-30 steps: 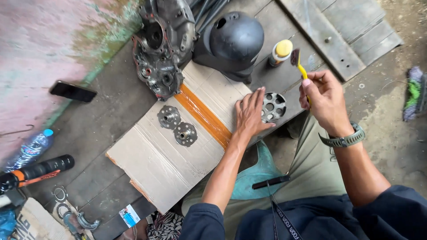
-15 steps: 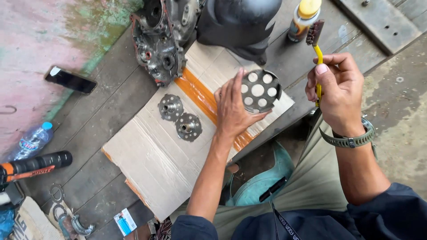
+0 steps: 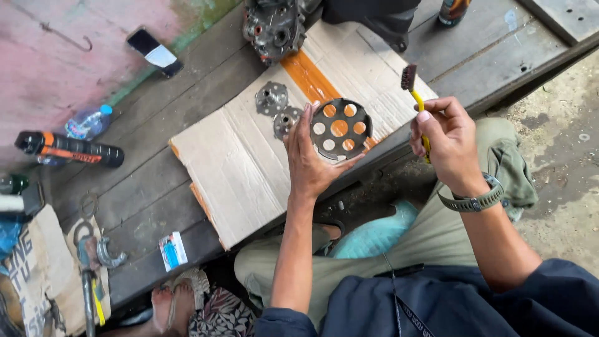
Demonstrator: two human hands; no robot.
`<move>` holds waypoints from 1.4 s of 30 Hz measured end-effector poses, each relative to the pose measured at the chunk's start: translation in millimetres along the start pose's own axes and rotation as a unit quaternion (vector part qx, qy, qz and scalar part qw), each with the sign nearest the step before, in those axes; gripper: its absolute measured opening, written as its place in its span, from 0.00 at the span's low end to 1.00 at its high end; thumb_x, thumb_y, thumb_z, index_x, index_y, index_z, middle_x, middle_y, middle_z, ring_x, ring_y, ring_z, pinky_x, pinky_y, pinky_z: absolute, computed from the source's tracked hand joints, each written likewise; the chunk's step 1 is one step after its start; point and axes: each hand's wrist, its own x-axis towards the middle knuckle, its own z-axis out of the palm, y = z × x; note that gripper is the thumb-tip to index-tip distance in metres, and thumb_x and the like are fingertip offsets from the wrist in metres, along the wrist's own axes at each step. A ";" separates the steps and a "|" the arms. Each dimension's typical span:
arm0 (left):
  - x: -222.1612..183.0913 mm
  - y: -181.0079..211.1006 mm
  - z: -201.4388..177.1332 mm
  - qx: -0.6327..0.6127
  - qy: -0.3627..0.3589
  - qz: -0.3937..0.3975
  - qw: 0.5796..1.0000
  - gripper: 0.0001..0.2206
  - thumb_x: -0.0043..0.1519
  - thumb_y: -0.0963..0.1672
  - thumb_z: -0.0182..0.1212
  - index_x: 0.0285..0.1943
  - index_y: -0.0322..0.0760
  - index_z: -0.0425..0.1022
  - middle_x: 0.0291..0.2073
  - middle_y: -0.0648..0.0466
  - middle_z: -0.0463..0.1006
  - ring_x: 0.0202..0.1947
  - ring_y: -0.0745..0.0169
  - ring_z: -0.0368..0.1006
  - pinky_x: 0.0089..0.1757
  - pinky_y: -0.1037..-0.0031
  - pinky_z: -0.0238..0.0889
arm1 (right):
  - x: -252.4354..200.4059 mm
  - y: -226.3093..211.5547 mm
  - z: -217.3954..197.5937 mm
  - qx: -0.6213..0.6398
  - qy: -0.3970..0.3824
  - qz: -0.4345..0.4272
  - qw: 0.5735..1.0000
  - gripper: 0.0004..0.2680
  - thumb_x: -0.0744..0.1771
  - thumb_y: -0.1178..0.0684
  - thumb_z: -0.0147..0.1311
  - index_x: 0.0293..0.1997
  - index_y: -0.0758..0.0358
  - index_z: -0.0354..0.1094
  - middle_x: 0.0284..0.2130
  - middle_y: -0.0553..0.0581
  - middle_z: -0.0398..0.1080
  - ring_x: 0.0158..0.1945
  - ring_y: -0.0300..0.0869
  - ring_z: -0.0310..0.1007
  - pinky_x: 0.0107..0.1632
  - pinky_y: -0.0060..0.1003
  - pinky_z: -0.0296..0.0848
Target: The person uses a yellow-handled brush to scrub a circular metal part with multiple holes, rotating it to clean different areas. The person holds the part in one hand and scrubs with the other, focusing on the holes and edges.
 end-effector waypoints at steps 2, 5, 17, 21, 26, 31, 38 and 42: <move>-17.5 9.5 -11.5 -0.002 0.008 -0.007 1.000 0.60 0.35 0.57 0.84 0.77 0.35 0.54 0.66 0.48 0.71 0.63 0.49 0.69 0.57 0.63 0.60 | -15.5 -5.9 5.7 0.003 -0.009 -0.003 1.000 0.06 0.73 0.61 0.44 0.54 0.73 0.58 0.24 0.62 0.63 0.19 0.43 0.66 0.24 0.32 0.64; -35.4 20.5 -21.4 -0.002 0.024 -0.019 1.000 0.60 0.35 0.57 0.84 0.77 0.36 0.53 0.66 0.49 0.71 0.63 0.49 0.69 0.57 0.62 0.60 | -29.9 -13.3 9.0 0.004 -0.030 -0.006 1.000 0.06 0.73 0.61 0.45 0.54 0.73 0.60 0.24 0.62 0.64 0.19 0.44 0.67 0.24 0.33 0.65; -98.7 52.8 -28.2 -0.106 -0.006 -0.133 0.985 0.58 0.35 0.53 0.85 0.77 0.39 0.53 0.64 0.42 0.70 0.64 0.40 0.68 0.62 0.54 0.59 | -77.8 -6.7 5.0 0.010 -0.047 0.015 0.999 0.06 0.72 0.62 0.46 0.54 0.72 0.60 0.24 0.61 0.64 0.18 0.42 0.65 0.25 0.33 0.65; -106.6 57.0 -30.3 -0.128 -0.012 -0.157 0.979 0.58 0.36 0.52 0.85 0.77 0.38 0.52 0.64 0.38 0.68 0.65 0.37 0.67 0.62 0.52 0.59 | -80.7 -6.0 6.1 -0.005 -0.062 0.023 0.998 0.06 0.72 0.61 0.46 0.55 0.72 0.62 0.25 0.61 0.65 0.17 0.42 0.66 0.25 0.34 0.67; -115.4 61.0 -37.9 -0.151 -0.005 -0.175 0.973 0.58 0.37 0.52 0.84 0.78 0.38 0.50 0.64 0.37 0.69 0.65 0.35 0.66 0.62 0.50 0.60 | -90.9 -3.5 12.8 -0.003 -0.075 0.027 0.997 0.06 0.72 0.61 0.47 0.55 0.71 0.62 0.24 0.61 0.65 0.17 0.42 0.66 0.25 0.33 0.67; -120.1 54.7 -41.2 -0.172 0.008 -0.175 0.969 0.57 0.39 0.52 0.83 0.77 0.38 0.51 0.62 0.39 0.71 0.63 0.39 0.69 0.60 0.52 0.64 | -91.0 -3.0 19.8 -0.004 -0.082 0.032 0.996 0.06 0.72 0.61 0.46 0.54 0.70 0.62 0.24 0.61 0.64 0.17 0.41 0.66 0.26 0.34 0.68; -136.1 37.2 -35.0 -0.164 0.047 -0.199 0.965 0.56 0.40 0.52 0.83 0.77 0.36 0.51 0.60 0.42 0.72 0.61 0.43 0.71 0.58 0.55 0.66 | -88.9 6.6 23.1 -0.033 -0.095 0.047 0.994 0.06 0.72 0.61 0.46 0.55 0.70 0.64 0.25 0.61 0.65 0.18 0.42 0.68 0.27 0.34 0.70; -134.7 14.1 -37.1 -0.120 0.029 -0.222 0.967 0.57 0.40 0.55 0.82 0.77 0.38 0.49 0.60 0.43 0.73 0.61 0.38 0.70 0.59 0.48 0.62 | -88.4 5.2 25.9 -0.036 -0.097 0.049 0.993 0.06 0.72 0.62 0.47 0.55 0.70 0.64 0.25 0.60 0.65 0.18 0.41 0.68 0.27 0.33 0.69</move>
